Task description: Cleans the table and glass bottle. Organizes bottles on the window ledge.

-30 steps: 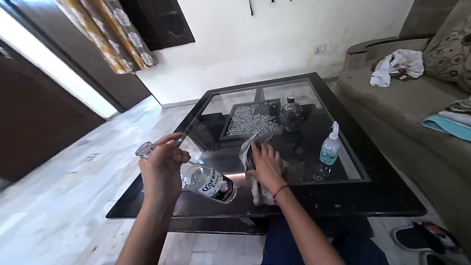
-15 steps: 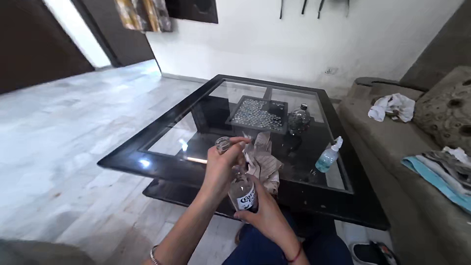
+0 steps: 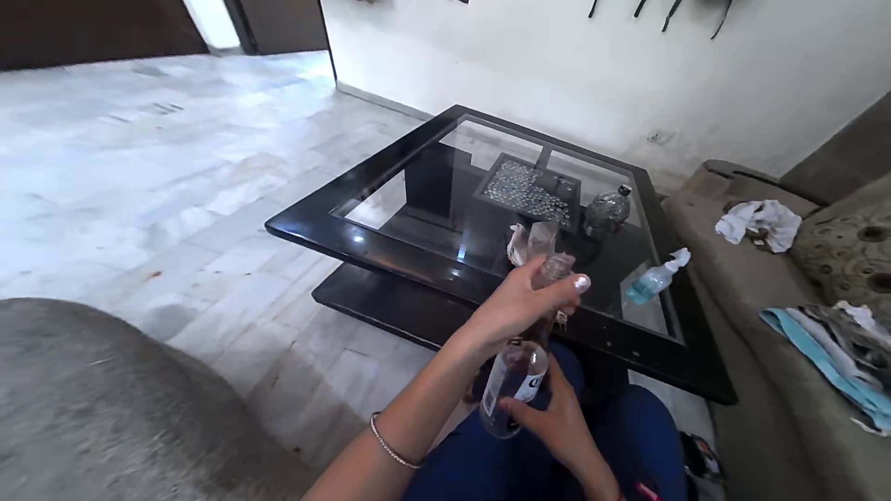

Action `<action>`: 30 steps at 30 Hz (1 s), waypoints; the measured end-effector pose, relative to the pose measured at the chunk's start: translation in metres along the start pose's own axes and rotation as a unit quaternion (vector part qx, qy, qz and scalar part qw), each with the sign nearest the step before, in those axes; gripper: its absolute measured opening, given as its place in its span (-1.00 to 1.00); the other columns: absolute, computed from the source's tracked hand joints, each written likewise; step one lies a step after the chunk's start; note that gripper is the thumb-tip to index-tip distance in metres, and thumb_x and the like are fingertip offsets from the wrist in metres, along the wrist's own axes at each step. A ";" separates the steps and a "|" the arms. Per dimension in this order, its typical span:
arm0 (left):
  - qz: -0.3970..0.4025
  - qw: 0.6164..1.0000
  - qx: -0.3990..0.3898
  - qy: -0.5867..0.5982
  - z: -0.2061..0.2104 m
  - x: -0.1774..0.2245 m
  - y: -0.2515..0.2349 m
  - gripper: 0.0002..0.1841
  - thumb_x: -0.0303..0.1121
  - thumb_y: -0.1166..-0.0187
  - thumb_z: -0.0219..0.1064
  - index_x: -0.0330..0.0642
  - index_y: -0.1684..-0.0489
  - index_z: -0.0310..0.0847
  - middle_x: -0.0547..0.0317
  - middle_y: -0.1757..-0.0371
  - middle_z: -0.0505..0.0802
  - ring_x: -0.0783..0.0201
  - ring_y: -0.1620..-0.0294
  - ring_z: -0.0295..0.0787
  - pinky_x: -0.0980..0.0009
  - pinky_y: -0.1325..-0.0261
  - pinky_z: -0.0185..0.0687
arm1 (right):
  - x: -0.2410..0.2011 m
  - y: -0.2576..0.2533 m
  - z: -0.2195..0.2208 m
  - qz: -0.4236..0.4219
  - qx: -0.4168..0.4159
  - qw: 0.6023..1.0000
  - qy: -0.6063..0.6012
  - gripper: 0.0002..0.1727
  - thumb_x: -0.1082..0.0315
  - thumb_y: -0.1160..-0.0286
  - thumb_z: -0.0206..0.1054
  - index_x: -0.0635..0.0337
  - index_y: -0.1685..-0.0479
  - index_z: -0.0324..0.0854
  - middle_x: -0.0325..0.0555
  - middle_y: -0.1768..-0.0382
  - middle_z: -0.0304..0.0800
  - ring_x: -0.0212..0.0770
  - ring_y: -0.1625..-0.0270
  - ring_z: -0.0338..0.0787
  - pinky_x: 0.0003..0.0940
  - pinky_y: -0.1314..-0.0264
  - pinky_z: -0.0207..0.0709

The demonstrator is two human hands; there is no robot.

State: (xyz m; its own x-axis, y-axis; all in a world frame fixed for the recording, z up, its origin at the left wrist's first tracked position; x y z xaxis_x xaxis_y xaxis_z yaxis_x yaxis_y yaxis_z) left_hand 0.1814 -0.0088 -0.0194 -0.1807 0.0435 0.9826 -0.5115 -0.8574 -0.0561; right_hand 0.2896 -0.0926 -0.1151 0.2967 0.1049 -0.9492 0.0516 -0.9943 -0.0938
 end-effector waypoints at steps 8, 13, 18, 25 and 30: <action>-0.001 0.999 0.026 0.039 -0.035 -0.023 0.014 -0.31 0.23 -0.81 -0.22 0.02 -0.78 0.23 0.21 -0.62 0.62 0.16 -0.52 0.63 0.02 -0.49 0.57 | -0.012 0.015 -0.033 -0.038 0.036 0.986 -0.156 -0.09 0.08 -0.21 0.62 0.51 -0.43 0.26 -0.33 -0.13 0.81 -0.58 -0.15 0.79 -0.56 -0.27 0.70; -0.034 0.999 0.018 0.019 -0.023 -0.059 0.016 -0.19 0.12 -0.55 0.32 -0.18 -0.73 0.26 0.10 -0.56 0.65 0.14 -0.50 0.65 0.11 -0.42 0.67 | -0.023 -0.005 -0.074 -0.004 0.123 0.985 -0.117 -0.12 0.23 -0.17 0.59 0.56 -0.46 0.27 -0.20 -0.12 0.80 -0.55 -0.11 0.81 -0.58 -0.19 0.72; 0.037 0.983 -0.011 -0.180 0.033 -0.076 -0.015 0.17 -0.06 -0.14 0.71 -0.38 -0.82 0.08 -0.28 -0.65 0.50 -0.03 -0.50 0.64 0.07 -0.36 0.72 | -0.027 -0.049 -0.113 0.051 0.234 0.969 -0.059 -0.02 0.21 -0.04 0.64 0.52 -0.51 0.25 -0.01 -0.09 0.80 -0.45 -0.04 0.84 -0.52 -0.08 0.76; 0.002 0.991 -0.011 -0.131 0.069 -0.061 -0.120 -0.06 -0.44 -0.21 0.64 -0.62 -0.62 0.15 -0.18 -0.26 0.79 0.40 -0.22 0.79 0.40 -0.34 0.70 | -0.027 -0.115 -0.182 0.053 0.223 0.972 -0.060 0.04 0.11 -0.23 0.61 0.63 -0.54 0.07 0.07 -0.20 0.66 -0.52 -0.20 0.71 -0.52 -0.26 0.65; -0.114 0.979 -0.170 0.020 0.087 -0.028 -0.172 -0.19 -0.44 -0.35 0.50 -0.60 -0.57 0.11 0.22 -0.14 0.81 0.62 0.03 0.79 0.54 -0.05 0.76 | -0.058 -0.162 -0.272 -0.027 0.167 0.970 -0.173 -0.11 -0.10 -0.79 0.09 0.66 -0.63 -0.03 -0.03 -0.41 0.70 -0.31 -0.41 0.74 -0.26 -0.50 0.64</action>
State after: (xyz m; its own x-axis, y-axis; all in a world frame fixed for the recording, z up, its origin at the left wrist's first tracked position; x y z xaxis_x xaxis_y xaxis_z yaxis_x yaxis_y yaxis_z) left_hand 0.3479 0.0925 -0.0221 -0.0599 0.2397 0.9690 -0.7911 -0.6034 0.1004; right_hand 0.5229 0.0679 0.0371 -0.0380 0.2013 -0.9788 -0.2708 -0.9449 -0.1838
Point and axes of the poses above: each hand's wrist, its own y-axis away from the middle knuckle, its own z-axis out of the palm, x = y × z, the point moved 5 cm from there along -y, towards the middle knuckle
